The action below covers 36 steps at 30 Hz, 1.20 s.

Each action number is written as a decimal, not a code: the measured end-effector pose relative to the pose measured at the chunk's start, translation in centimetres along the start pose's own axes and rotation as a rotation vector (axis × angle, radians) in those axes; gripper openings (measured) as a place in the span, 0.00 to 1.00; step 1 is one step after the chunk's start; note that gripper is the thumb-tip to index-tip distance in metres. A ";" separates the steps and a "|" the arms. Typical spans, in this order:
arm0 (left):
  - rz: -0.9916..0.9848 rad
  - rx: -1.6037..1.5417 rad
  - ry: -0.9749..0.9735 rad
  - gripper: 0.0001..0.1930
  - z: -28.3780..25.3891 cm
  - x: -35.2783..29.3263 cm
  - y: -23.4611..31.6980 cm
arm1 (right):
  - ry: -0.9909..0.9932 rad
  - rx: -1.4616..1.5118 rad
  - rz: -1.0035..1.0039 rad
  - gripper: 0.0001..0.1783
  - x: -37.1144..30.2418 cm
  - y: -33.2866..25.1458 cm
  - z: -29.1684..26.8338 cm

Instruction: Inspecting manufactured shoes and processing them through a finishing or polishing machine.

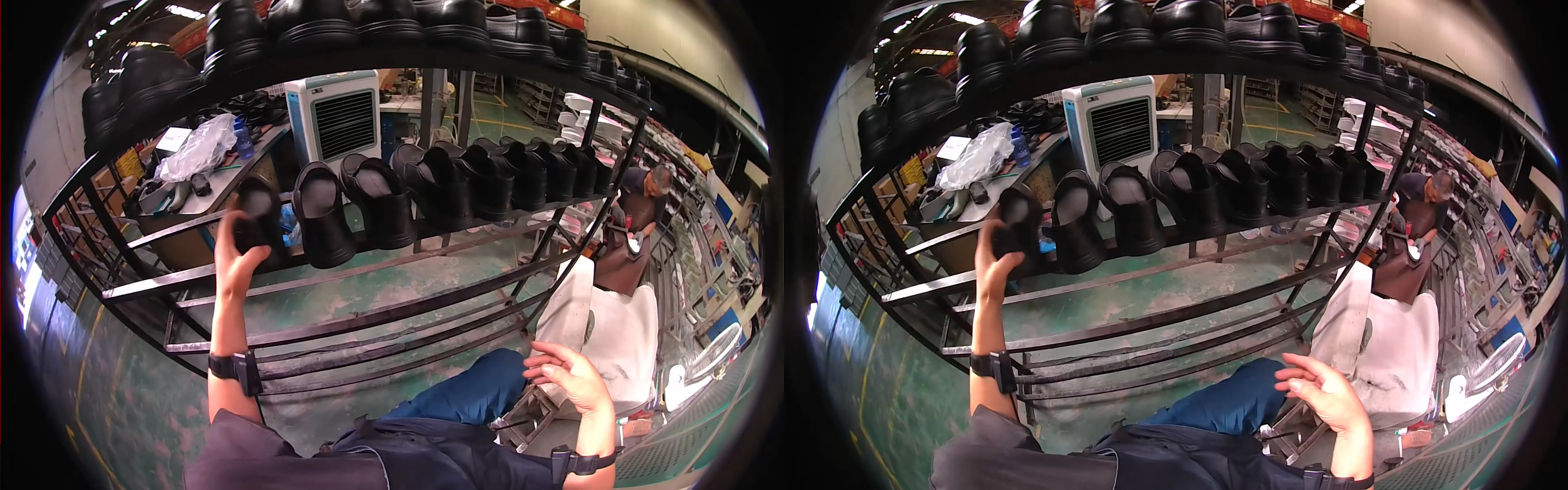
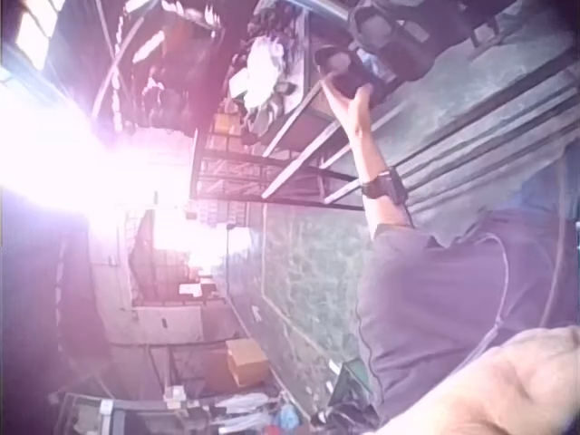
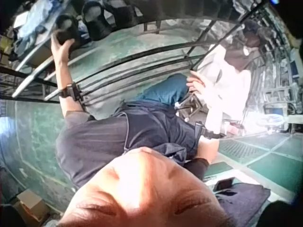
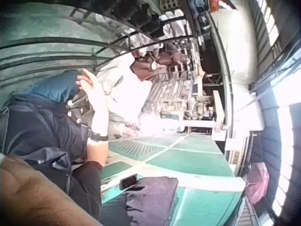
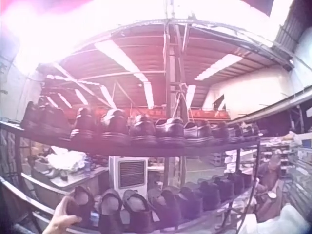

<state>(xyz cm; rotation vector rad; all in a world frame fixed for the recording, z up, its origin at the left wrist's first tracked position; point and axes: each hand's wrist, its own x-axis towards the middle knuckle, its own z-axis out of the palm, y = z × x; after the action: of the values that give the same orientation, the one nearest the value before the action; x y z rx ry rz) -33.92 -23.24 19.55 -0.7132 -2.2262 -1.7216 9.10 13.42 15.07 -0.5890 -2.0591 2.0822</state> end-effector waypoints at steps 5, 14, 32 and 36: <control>0.430 0.175 0.360 0.43 2.8 -2.1 -1.3 | 0.131 -0.092 0.014 0.33 -3.5 -0.3 -3.4; 0.994 -0.299 -0.769 0.23 24.2 -15.6 7.4 | 0.591 -0.426 0.048 0.33 -23.2 -7.5 -7.3; 1.087 -0.069 -1.362 0.12 40.0 -24.0 8.2 | 2.909 -0.214 0.582 0.24 -81.9 19.0 1.8; 1.126 0.021 -1.409 0.12 40.5 -24.5 9.3 | 2.310 -0.570 1.276 0.38 -79.3 20.2 -8.5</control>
<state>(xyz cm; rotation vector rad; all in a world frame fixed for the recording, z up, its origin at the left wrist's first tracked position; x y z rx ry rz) -4.00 11.53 4.58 -2.9739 -1.4499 -0.5065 87.85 -9.57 8.56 -2.6309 -0.3818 -0.3246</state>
